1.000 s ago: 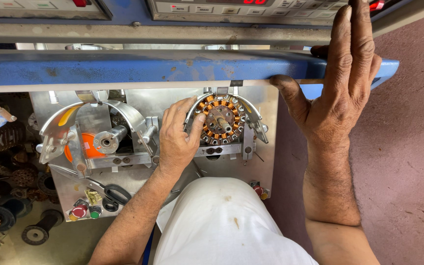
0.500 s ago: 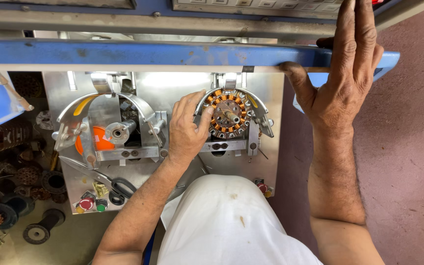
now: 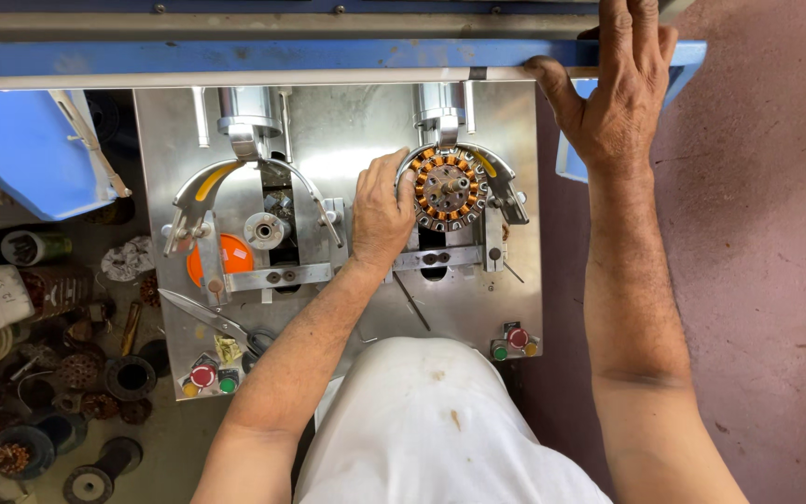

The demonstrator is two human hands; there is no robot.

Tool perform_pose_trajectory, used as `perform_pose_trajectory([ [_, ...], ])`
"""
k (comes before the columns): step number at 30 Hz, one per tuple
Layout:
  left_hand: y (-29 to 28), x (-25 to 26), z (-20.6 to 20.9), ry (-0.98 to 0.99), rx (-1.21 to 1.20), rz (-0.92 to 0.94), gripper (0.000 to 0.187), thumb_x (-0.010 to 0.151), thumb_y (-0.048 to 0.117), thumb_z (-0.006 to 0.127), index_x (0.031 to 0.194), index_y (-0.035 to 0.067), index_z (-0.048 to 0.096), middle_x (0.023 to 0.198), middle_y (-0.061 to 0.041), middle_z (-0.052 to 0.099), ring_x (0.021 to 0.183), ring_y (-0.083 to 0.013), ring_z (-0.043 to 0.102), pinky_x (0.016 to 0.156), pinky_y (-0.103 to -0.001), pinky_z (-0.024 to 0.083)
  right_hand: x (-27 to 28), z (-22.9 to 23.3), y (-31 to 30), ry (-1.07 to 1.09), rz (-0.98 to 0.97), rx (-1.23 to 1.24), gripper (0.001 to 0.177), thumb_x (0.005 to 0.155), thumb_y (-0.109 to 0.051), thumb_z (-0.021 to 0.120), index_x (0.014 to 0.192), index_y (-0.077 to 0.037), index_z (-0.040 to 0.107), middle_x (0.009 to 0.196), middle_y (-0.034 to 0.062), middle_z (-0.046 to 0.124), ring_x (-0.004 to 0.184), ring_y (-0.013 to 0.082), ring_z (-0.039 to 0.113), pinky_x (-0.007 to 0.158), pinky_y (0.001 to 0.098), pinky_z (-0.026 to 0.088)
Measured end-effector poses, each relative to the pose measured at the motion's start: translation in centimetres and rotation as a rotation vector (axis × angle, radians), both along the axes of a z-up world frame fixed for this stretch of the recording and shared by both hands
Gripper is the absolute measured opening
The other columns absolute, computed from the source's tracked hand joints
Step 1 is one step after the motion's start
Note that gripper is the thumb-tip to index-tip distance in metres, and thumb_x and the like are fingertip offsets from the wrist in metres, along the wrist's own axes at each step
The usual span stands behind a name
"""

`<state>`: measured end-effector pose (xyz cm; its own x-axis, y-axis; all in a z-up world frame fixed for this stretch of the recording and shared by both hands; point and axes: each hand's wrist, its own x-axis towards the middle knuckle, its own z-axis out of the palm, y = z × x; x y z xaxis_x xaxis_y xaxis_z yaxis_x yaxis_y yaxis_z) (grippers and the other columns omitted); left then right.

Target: The person operates a motor winding machine to wind copper wire onto a stator core. They adjust the machine settings, manually rotate the stator, and use a hex key to tighten components. The person also uses scissors to trim excess wire and secures the windings.

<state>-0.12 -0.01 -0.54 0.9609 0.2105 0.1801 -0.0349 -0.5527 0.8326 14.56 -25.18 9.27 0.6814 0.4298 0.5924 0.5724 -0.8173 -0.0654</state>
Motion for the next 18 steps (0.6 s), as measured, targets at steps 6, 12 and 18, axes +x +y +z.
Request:
perform_pose_trajectory([
  [6, 0.1, -0.4, -0.6, -0.014, 0.063, -0.021, 0.033, 0.105, 0.018, 0.054, 0.135, 0.004, 0.059, 0.118, -0.012, 0.064, 0.107, -0.0279, 0.06, 0.097, -0.043, 0.051, -0.6, 0.8, 0.7, 0.013, 0.0, 0.021, 0.082, 0.109, -0.071, 0.059, 0.158, -0.007, 0.046, 0.15, 0.0166, 0.06, 0.129, 0.0335, 0.057, 0.101, 0.0509, 0.044],
  [12, 0.4, -0.3, -1.7, -0.035, 0.082, -0.049, 0.036, 0.106, 0.018, 0.053, 0.137, 0.002, 0.056, 0.123, -0.012, 0.062, 0.108, -0.0277, 0.059, 0.099, -0.042, 0.051, -0.3, -0.1, 0.2, 0.015, -0.012, -0.005, 0.07, 0.109, -0.068, 0.057, 0.153, -0.015, 0.055, 0.14, 0.0136, 0.065, 0.135, 0.0358, 0.057, 0.114, 0.0543, 0.043],
  [18, 0.0, -0.4, -1.7, -0.005, 0.087, -0.037, 0.036, 0.105, 0.018, 0.055, 0.137, 0.004, 0.056, 0.121, -0.011, 0.062, 0.111, -0.0256, 0.06, 0.1, -0.041, 0.052, -0.2, 0.5, 0.8, -0.035, 0.015, 0.005, 0.08, 0.109, -0.073, 0.056, 0.157, -0.009, 0.047, 0.149, 0.0141, 0.059, 0.133, 0.0321, 0.057, 0.106, 0.0507, 0.045],
])
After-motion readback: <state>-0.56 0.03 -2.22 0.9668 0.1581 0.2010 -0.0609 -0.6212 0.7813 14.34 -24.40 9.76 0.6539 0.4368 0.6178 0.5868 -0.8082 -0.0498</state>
